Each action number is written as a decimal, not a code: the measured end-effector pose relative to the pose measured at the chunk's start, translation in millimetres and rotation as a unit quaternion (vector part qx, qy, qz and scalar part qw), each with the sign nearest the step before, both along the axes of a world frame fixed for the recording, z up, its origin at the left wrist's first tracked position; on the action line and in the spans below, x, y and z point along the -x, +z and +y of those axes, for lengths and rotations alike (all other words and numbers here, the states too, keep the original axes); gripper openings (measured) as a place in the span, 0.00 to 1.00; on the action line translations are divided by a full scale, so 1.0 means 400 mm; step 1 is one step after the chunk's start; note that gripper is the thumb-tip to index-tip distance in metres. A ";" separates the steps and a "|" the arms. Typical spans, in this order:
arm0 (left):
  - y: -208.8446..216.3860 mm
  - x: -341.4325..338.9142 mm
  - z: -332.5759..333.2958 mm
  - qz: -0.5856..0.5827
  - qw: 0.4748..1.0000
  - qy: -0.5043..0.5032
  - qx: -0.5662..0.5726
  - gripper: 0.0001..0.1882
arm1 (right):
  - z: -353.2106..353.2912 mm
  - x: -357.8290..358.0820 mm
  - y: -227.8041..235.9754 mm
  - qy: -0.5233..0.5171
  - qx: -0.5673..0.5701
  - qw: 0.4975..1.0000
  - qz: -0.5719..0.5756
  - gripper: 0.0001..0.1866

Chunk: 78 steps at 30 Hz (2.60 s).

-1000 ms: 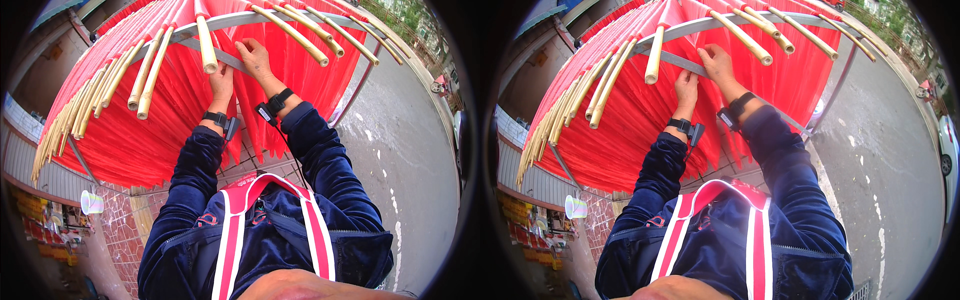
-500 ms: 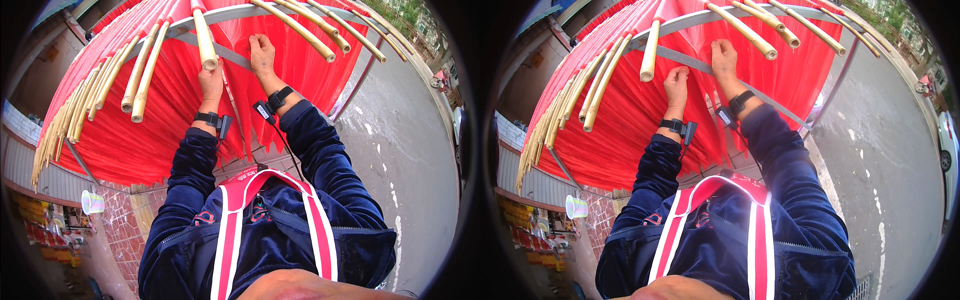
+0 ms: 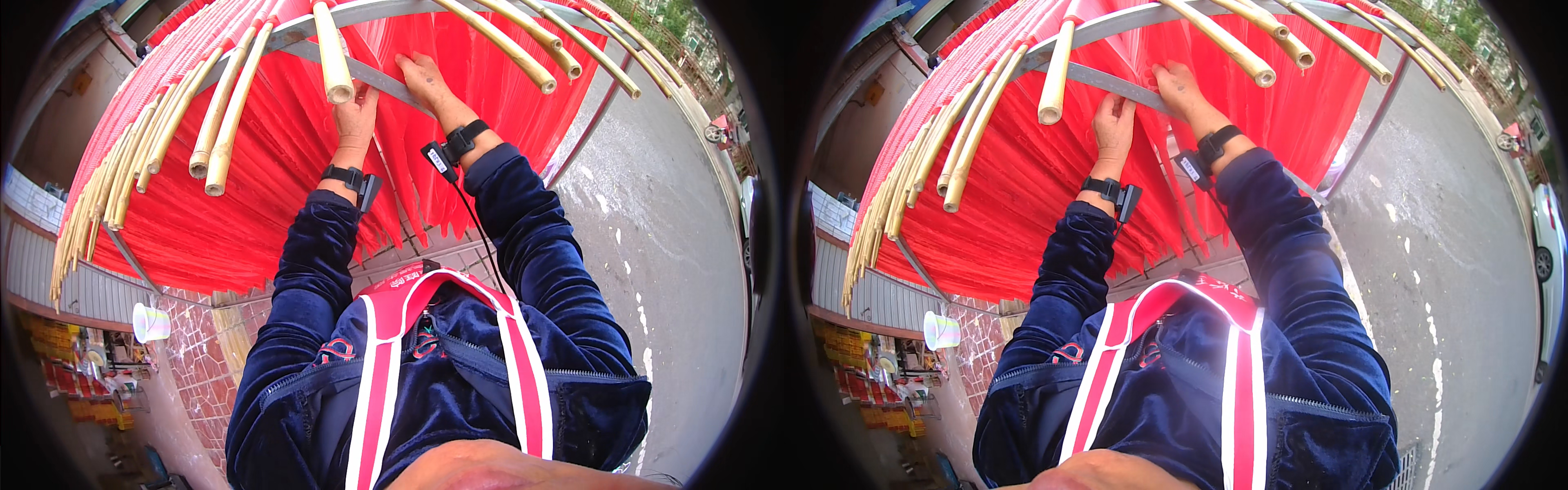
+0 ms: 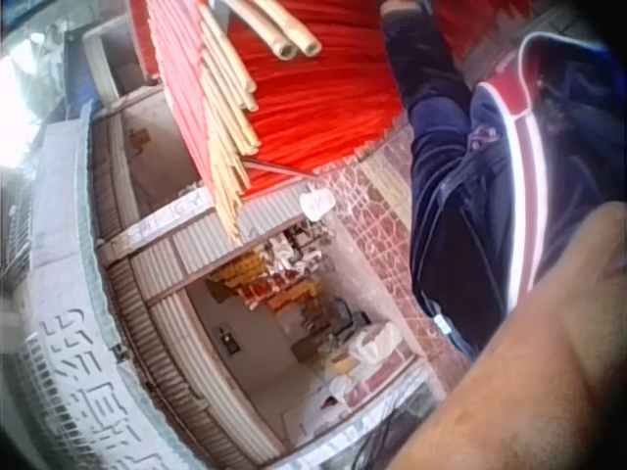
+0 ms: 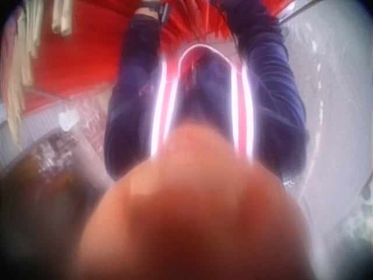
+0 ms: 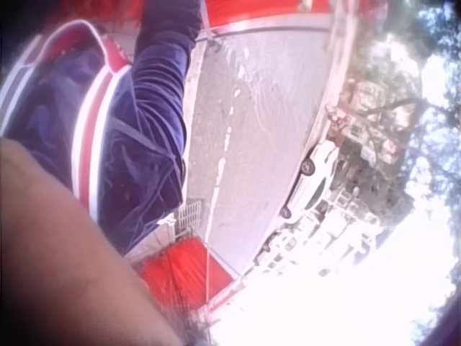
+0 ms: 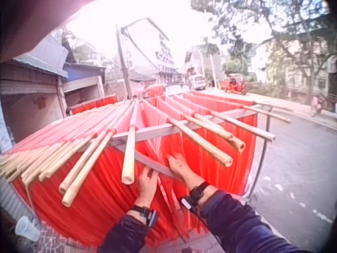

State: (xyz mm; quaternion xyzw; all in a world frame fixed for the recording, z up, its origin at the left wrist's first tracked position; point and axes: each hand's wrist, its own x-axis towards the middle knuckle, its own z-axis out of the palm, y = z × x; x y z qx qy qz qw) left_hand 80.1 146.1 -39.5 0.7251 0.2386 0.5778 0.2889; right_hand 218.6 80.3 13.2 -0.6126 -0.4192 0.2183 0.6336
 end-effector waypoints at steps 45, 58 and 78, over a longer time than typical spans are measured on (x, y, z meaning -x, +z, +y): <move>-0.060 0.013 0.025 -0.062 0.996 0.040 0.041 0.10 | -0.234 0.091 -0.298 -0.021 -0.176 0.984 0.022 0.12; -0.075 0.040 0.017 -0.055 0.953 -0.132 0.267 0.08 | -0.089 0.131 -0.328 -0.081 -0.075 0.993 -0.040 0.27; -0.154 0.066 0.021 -0.047 0.957 -0.073 0.278 0.14 | 0.035 0.100 -0.327 -0.127 -0.165 0.971 0.118 0.20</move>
